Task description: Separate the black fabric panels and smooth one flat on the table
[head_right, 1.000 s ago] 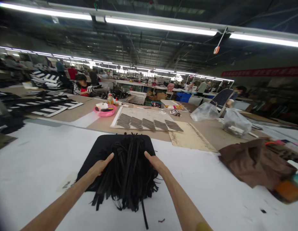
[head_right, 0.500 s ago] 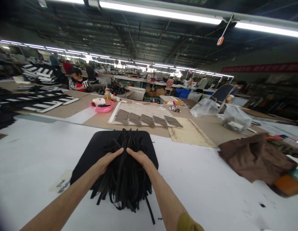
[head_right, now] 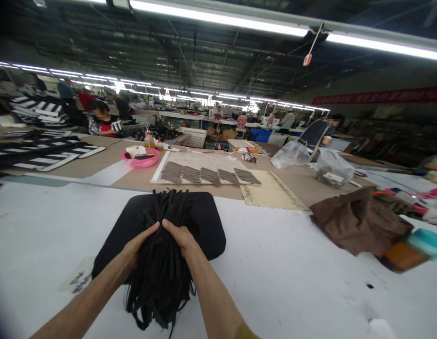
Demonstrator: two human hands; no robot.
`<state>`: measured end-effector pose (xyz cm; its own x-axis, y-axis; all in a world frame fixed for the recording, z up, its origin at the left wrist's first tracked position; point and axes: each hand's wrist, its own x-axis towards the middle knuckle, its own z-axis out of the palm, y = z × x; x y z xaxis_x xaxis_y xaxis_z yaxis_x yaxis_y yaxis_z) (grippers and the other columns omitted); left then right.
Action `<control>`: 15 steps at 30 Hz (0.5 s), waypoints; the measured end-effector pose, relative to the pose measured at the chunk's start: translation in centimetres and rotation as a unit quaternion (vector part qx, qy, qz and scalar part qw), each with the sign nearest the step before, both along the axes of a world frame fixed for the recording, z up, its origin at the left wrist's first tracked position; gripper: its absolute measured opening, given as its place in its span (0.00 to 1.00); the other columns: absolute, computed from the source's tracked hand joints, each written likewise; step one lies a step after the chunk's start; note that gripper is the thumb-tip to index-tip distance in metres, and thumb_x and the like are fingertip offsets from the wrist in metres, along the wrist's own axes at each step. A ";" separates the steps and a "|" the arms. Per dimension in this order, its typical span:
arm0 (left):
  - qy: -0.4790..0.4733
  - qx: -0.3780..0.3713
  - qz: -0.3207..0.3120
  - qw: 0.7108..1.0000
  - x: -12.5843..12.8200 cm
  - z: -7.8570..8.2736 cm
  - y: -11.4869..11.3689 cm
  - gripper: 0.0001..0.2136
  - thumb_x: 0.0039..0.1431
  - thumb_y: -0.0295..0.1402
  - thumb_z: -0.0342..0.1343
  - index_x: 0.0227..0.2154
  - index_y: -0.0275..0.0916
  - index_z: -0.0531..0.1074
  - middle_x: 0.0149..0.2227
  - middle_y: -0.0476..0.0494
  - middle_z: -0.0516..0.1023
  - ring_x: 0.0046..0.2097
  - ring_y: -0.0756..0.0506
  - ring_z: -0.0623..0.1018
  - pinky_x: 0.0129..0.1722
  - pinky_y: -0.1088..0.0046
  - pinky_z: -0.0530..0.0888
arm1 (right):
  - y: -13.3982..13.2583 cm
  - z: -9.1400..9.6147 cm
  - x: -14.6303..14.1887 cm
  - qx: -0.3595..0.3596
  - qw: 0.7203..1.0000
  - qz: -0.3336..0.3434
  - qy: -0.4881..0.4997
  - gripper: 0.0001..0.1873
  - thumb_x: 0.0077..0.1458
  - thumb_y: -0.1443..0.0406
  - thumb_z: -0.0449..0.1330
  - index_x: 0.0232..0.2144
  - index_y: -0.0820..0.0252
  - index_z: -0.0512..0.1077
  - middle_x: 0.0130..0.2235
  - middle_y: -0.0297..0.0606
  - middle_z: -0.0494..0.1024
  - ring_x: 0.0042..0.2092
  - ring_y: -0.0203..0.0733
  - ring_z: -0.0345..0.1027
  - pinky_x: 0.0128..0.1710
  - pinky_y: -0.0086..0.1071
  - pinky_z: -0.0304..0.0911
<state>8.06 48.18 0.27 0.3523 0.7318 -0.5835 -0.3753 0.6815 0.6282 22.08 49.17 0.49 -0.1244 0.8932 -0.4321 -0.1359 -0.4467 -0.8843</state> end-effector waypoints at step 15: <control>0.134 0.094 -0.096 0.982 4.3 2.3 -13.3 0.16 0.54 0.44 0.50 0.41 0.41 0.69 0.38 0.46 0.75 0.42 0.40 0.73 0.40 0.62 0.72 | -15.8 3.9 4.1 0.118 0.986 -0.018 0.119 0.31 0.37 0.53 0.63 0.44 0.60 0.68 0.40 0.39 0.75 0.43 0.49 0.68 0.44 0.41 0.62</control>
<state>12.35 34.84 2.53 0.3460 0.7706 -0.5353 -0.0554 0.5863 0.8082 26.15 33.32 4.41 -0.1642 0.9709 -0.1745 -0.3633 -0.2240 -0.9043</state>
